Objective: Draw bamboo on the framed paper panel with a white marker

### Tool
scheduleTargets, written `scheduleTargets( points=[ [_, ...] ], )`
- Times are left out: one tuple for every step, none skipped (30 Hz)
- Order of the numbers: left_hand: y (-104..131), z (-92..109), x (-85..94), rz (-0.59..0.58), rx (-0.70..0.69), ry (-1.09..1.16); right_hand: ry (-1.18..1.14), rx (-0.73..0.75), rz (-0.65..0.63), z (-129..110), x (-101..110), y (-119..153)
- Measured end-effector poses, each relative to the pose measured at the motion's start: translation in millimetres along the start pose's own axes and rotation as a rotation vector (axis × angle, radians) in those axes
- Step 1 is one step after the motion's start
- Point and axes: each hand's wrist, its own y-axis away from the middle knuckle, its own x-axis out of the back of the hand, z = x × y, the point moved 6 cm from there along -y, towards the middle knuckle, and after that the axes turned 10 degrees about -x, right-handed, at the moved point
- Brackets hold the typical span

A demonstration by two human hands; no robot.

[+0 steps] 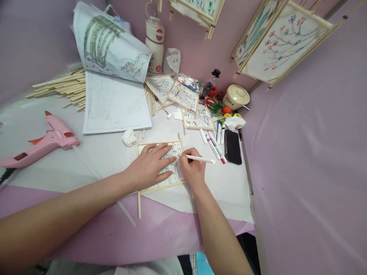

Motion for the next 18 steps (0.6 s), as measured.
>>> scheduleTargets(
  points=[
    [0.1, 0.0, 0.0, 0.002, 0.000, 0.001, -0.001, -0.002, 0.000, 0.2, -0.1, 0.0],
    [0.1, 0.1, 0.1, 0.003, 0.000, 0.000, -0.002, -0.001, -0.001, 0.3, -0.2, 0.1],
    [0.1, 0.2, 0.1, 0.003, -0.001, -0.001, -0.002, 0.002, -0.002, 0.1, -0.3, 0.1],
    [0.1, 0.2, 0.3, 0.003, -0.001, -0.002, -0.003, 0.007, -0.003, -0.3, -0.4, 0.2],
    [0.1, 0.3, 0.5, 0.003, 0.000, -0.002, -0.002, 0.012, -0.005, -0.9, -0.5, 0.2],
    [-0.1, 0.3, 0.7, 0.001, 0.000, -0.001, 0.000, 0.017, -0.007, -1.4, -0.6, 0.2],
    [-0.3, 0.4, 0.9, -0.002, 0.002, -0.001, 0.003, 0.021, -0.010, -1.9, -0.6, 0.1],
    [-0.5, 0.5, 1.1, -0.006, 0.002, -0.001, 0.008, 0.024, -0.011, -2.4, -0.6, 0.0],
    [-0.7, 0.5, 1.2, -0.009, 0.004, -0.002, 0.014, 0.028, -0.010, -2.7, -0.4, 0.0],
    [-0.9, 0.5, 1.3, -0.014, 0.005, -0.002, 0.019, 0.030, -0.008, -2.9, 0.0, -0.1],
    [-1.1, 0.6, 1.2, -0.019, 0.005, -0.003, 0.022, 0.031, -0.007, -2.9, 0.3, -0.1],
    [-1.2, 0.6, 1.2, -0.022, 0.006, -0.004, 0.023, 0.032, -0.008, -2.7, 0.5, 0.0],
    [-1.3, 0.6, 1.2, -0.025, 0.006, -0.005, 0.022, 0.033, -0.009, -2.5, 0.8, 0.1],
    [-1.3, 0.7, 1.2, -0.027, 0.006, -0.007, 0.022, 0.034, -0.012, -2.2, 0.9, 0.3],
    [-1.2, 0.7, 1.3, -0.028, 0.005, -0.009, 0.021, 0.035, -0.014, -1.9, 1.0, 0.5],
    [-1.1, 0.7, 1.3, -0.029, 0.005, -0.011, 0.021, 0.036, -0.015, -1.8, 1.1, 0.7],
    [-1.1, 0.8, 1.4, -0.030, 0.006, -0.012, 0.021, 0.037, -0.013, -1.8, 1.4, 0.9],
    [-1.0, 0.8, 1.4, -0.032, 0.006, -0.013, 0.021, 0.039, -0.008, -1.9, 1.8, 1.0]
  ],
)
